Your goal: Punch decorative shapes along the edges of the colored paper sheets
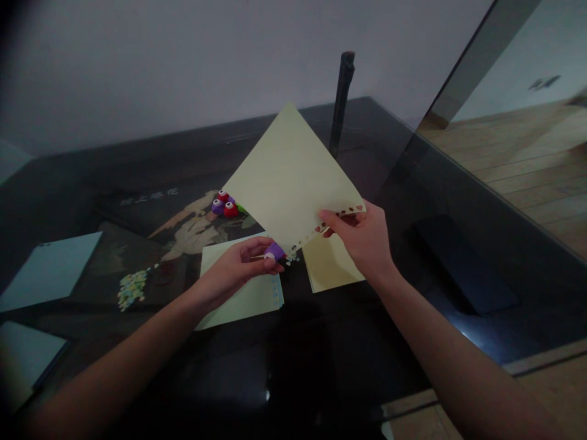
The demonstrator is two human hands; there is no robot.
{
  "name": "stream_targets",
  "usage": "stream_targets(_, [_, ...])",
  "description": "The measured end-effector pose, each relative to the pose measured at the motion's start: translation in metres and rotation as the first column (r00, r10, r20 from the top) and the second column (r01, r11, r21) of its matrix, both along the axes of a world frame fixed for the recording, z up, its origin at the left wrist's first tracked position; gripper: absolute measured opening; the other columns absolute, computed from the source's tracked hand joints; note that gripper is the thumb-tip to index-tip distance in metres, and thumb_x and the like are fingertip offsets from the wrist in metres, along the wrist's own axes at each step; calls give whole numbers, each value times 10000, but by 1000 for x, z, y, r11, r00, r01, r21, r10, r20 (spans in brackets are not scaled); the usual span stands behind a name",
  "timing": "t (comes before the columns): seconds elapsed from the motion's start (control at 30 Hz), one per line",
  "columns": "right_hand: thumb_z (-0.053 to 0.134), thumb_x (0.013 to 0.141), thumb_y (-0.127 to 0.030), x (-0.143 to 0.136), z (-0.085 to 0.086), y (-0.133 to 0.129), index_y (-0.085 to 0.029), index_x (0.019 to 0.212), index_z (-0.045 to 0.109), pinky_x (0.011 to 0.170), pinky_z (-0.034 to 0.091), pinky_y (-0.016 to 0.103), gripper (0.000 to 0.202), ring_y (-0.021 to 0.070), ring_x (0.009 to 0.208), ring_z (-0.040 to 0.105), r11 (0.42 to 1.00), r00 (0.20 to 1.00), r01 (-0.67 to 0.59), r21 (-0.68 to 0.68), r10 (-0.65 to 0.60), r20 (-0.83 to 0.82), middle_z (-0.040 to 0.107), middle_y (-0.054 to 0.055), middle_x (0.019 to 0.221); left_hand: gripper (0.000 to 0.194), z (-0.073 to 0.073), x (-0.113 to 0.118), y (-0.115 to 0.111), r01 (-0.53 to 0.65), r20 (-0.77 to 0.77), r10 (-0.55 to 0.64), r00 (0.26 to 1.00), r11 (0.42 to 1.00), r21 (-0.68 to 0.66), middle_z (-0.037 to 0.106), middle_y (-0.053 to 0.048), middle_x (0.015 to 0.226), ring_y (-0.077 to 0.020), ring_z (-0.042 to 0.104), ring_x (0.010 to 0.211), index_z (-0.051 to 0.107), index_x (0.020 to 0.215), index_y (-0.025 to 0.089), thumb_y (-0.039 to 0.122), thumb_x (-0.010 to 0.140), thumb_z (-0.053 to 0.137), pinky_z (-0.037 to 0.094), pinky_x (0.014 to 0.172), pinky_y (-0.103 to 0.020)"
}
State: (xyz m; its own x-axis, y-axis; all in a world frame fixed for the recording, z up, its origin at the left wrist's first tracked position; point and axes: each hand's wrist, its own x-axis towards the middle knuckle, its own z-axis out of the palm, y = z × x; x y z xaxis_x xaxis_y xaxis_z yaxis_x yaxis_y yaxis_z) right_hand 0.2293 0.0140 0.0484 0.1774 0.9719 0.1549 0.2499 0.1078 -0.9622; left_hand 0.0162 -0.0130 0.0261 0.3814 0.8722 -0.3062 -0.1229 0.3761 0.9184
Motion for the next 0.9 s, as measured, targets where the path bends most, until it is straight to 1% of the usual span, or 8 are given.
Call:
stream_targets(0.1, [744, 671, -299, -1, 1, -1, -215, 664, 630, 525, 529, 314, 142, 180, 529, 635, 1000, 1000, -3, 6, 3, -1, 690, 43, 647, 336, 0, 0, -1, 3, -13, -3, 1000, 1000, 7, 657, -30, 872, -156, 659, 761, 585, 961, 155, 212, 672, 747, 485, 756, -309])
stream_targets(0.2, [743, 666, -312, -1, 0, -1, -206, 669, 635, 529, 531, 312, 151, 180, 535, 637, 1000, 1000, -14, -3, 14, -1, 688, 38, 635, 298, -2, 1, 0, 19, -41, -18, 999, 999, 35, 653, -24, 840, -136, 636, 690, 580, 927, 157, 232, 687, 740, 460, 648, -267])
stream_targets(0.27, [737, 668, -310, -2, -1, -2, -207, 666, 640, 529, 529, 307, 142, 174, 532, 633, 999, 999, -33, -7, 33, 8, 687, 34, 631, 247, -4, 1, 0, 43, -52, -40, 998, 998, 51, 649, -17, 804, -118, 611, 657, 583, 882, 155, 235, 700, 729, 434, 611, -248])
stream_targets(0.37, [724, 676, -292, -2, -1, -2, -218, 613, 631, 523, 525, 302, 135, 167, 526, 625, 997, 996, -72, -4, 72, 52, 681, 28, 616, 198, -6, 1, 1, 65, -47, -62, 997, 996, 59, 638, -12, 763, -113, 594, 666, 594, 837, 147, 232, 708, 718, 427, 625, -244])
stream_targets(0.53, [700, 694, -289, -4, 1, -3, -232, 539, 606, 503, 520, 295, 189, 160, 519, 612, 992, 986, -126, -10, 126, 113, 667, 15, 576, 211, -10, 0, 2, 40, -71, -37, 997, 998, 48, 650, -26, 782, -121, 595, 666, 594, 810, 139, 269, 701, 721, 444, 645, -266])
stream_targets(0.7, [699, 686, -305, -5, -2, -2, -196, 594, 635, 505, 521, 288, 156, 153, 520, 608, 992, 987, -129, -20, 130, 96, 672, 22, 593, 229, -13, 1, 1, 25, -67, -23, 997, 999, 25, 662, -29, 779, -125, 609, 657, 588, 778, 140, 287, 687, 739, 464, 659, -280])
stream_targets(0.9, [696, 703, -303, -5, -7, -1, -170, 626, 639, 528, 518, 284, 163, 143, 523, 610, 990, 988, -142, -11, 143, 65, 665, 26, 607, 225, -12, 3, 0, 27, -59, -27, 998, 1000, -2, 664, -27, 786, -114, 610, 647, 620, 825, 131, 276, 695, 733, 466, 659, -270])
